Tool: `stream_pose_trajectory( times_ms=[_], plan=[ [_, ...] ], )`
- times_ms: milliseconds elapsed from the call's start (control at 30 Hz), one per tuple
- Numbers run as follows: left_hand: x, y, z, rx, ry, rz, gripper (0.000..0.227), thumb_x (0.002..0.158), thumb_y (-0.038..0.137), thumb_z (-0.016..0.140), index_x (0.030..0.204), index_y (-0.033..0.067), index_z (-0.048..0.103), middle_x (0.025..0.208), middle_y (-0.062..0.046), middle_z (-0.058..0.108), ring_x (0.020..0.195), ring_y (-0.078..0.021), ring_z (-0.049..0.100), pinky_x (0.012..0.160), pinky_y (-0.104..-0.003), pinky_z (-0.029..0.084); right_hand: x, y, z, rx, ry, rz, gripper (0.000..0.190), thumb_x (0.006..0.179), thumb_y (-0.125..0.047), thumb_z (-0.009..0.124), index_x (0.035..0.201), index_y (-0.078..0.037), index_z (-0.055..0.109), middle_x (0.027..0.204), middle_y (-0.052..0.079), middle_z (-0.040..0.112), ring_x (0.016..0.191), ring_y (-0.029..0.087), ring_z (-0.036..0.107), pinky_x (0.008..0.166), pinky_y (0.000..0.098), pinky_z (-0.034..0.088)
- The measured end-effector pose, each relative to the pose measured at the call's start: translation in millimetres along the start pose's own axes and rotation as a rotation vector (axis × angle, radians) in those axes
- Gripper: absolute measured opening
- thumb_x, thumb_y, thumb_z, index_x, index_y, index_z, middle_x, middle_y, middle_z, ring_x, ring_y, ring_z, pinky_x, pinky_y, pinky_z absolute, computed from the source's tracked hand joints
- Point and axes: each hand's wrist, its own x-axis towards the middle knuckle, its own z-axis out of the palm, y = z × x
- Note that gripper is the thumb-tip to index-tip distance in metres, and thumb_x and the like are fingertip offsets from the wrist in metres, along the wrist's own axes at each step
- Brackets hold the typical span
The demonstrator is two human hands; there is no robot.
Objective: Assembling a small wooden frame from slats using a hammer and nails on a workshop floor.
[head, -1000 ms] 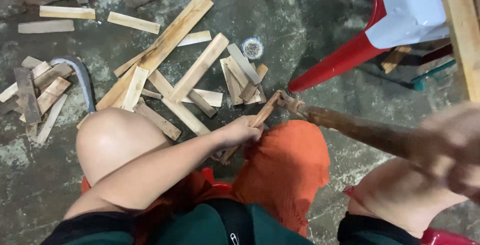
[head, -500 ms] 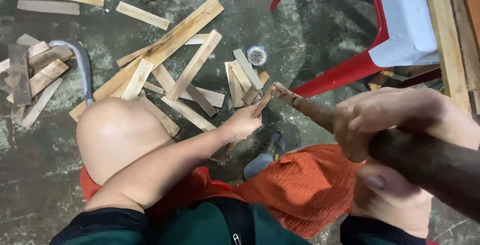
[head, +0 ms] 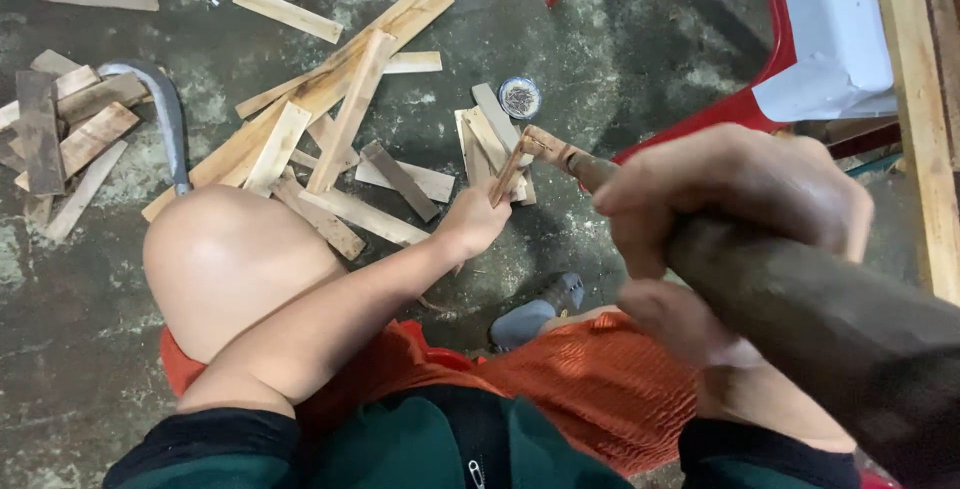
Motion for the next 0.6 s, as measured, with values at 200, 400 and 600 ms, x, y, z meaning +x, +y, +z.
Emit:
stream_pose_trajectory(
  times_ms=[200, 400, 600],
  plan=[
    [2, -20, -1, -0.179, -0.272, -0.013, 0.007, 0.1, 0.01, 0.045, 0.094, 0.0137, 0.045, 0.074, -0.003, 0.044, 0.059, -0.0161, 0.04, 0.055, -0.031, 0.039, 17, 54, -17, 0.035, -0.184, -0.358, 0.017, 0.095, -0.004, 0.059, 0.109, 0.003, 0.054, 0.062, 0.0, 0.058, 0.046, 0.007, 0.054, 0.04, 0.0247, 0.043],
    [19, -47, 1, -0.696, -0.538, -0.075, 0.043, 0.089, 0.02, 0.073, 0.12, -0.0078, 0.064, 0.091, -0.01, 0.056, 0.073, -0.0142, 0.058, 0.071, -0.028, 0.061, -29, 82, -54, 0.526, -0.001, -0.239, 0.027, 0.095, -0.019, 0.062, 0.114, -0.006, 0.048, 0.065, 0.006, 0.055, 0.051, 0.018, 0.06, 0.057, 0.0361, 0.053],
    [-23, -36, 2, -0.725, -0.682, -0.023, 0.031, 0.098, 0.01, 0.054, 0.126, -0.005, 0.051, 0.068, 0.0, 0.052, 0.055, -0.0098, 0.051, 0.056, -0.03, 0.054, -81, 111, -79, 0.42, 0.192, -0.154, 0.027, 0.113, -0.035, 0.039, 0.134, -0.026, 0.053, 0.077, -0.011, 0.049, 0.055, 0.005, 0.056, 0.07, 0.024, 0.061]
  ],
)
